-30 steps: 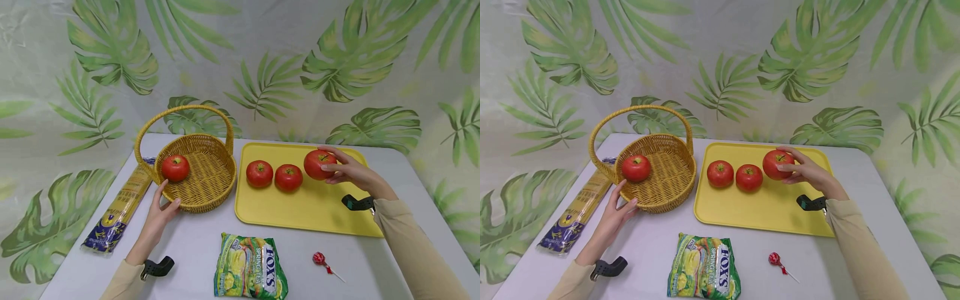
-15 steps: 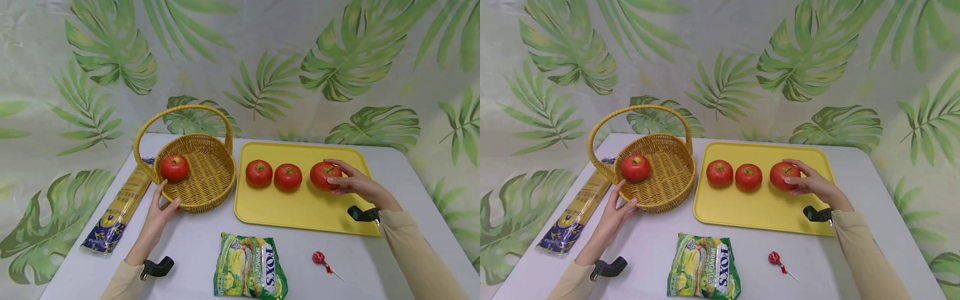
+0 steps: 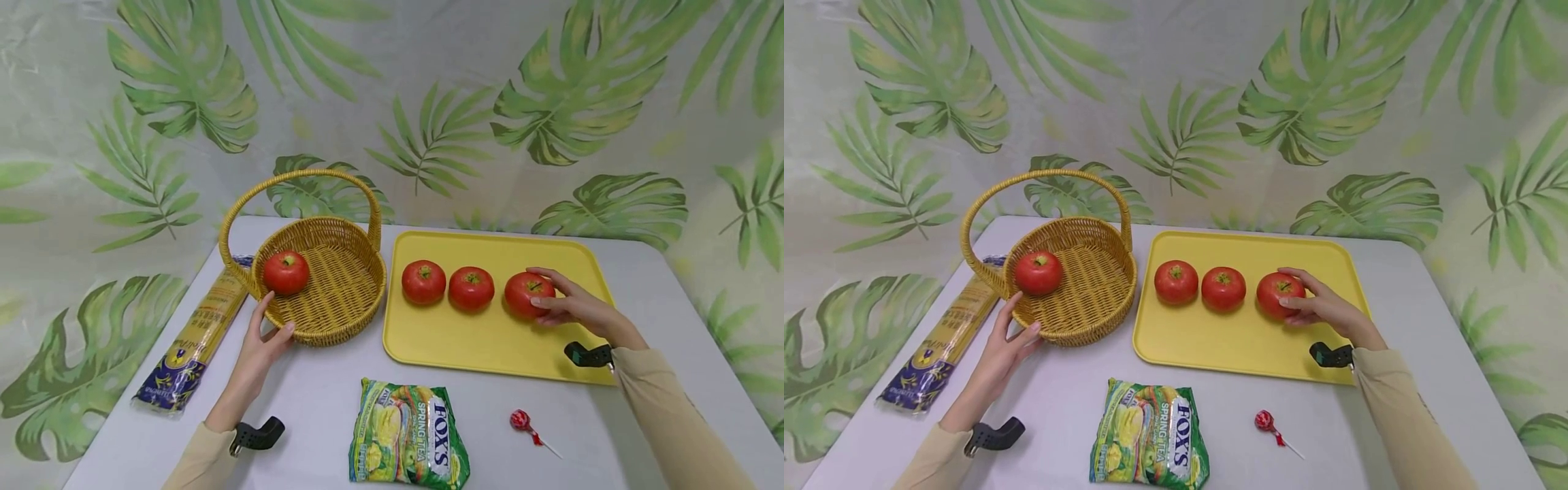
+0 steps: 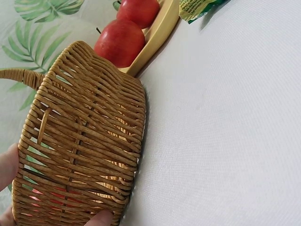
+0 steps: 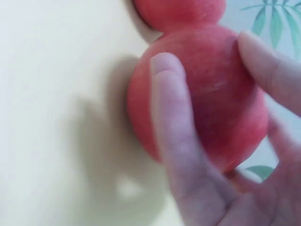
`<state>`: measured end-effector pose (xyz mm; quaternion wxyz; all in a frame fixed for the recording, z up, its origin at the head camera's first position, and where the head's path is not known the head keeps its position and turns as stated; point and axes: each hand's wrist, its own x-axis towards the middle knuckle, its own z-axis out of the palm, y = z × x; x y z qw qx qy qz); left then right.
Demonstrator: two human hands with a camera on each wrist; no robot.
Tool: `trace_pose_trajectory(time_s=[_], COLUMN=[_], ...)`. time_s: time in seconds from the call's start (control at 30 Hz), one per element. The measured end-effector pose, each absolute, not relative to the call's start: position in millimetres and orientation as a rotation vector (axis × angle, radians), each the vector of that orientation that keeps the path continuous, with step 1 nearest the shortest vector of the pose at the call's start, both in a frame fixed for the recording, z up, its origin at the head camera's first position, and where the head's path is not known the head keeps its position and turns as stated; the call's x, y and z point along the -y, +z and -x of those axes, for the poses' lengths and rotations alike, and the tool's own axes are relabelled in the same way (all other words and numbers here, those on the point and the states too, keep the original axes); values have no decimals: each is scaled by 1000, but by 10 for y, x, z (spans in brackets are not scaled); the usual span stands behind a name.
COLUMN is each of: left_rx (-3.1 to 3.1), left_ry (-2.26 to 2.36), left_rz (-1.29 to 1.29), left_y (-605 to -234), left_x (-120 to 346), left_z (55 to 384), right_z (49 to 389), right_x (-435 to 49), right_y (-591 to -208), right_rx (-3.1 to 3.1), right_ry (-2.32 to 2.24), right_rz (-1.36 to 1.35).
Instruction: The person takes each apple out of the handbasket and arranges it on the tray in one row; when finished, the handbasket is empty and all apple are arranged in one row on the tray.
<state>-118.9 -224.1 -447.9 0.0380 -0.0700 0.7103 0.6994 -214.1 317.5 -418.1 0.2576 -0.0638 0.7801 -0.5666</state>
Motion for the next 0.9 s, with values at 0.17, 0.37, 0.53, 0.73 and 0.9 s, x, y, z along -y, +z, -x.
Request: trace_pose_trajectory(time_s=[0.17, 0.37, 0.53, 0.73, 0.9], left_rx=[-2185, -2173, -2174, -2175, -2182], left_ry=[2146, 2172, 2174, 2174, 2174], left_rz=[206, 187, 181, 192, 182], left_y=[-4482, -4499, -4512, -4520, -4533], left_x=[2245, 2246, 2246, 2257, 2252], left_z=[1192, 1192, 1194, 1195, 1201], right_z=[2158, 2153, 2142, 2160, 2191], right_x=[-3198, -3251, -3281, -3111, -2745], right_y=[-4166, -4155, -3991, -3794, -3738], right_rx=[-1975, -1875, -2005, -2119, -2121], right_ry=[-1583, -1613, -1609, -1571, -1564], right_rz=[150, 187, 343, 497, 549])
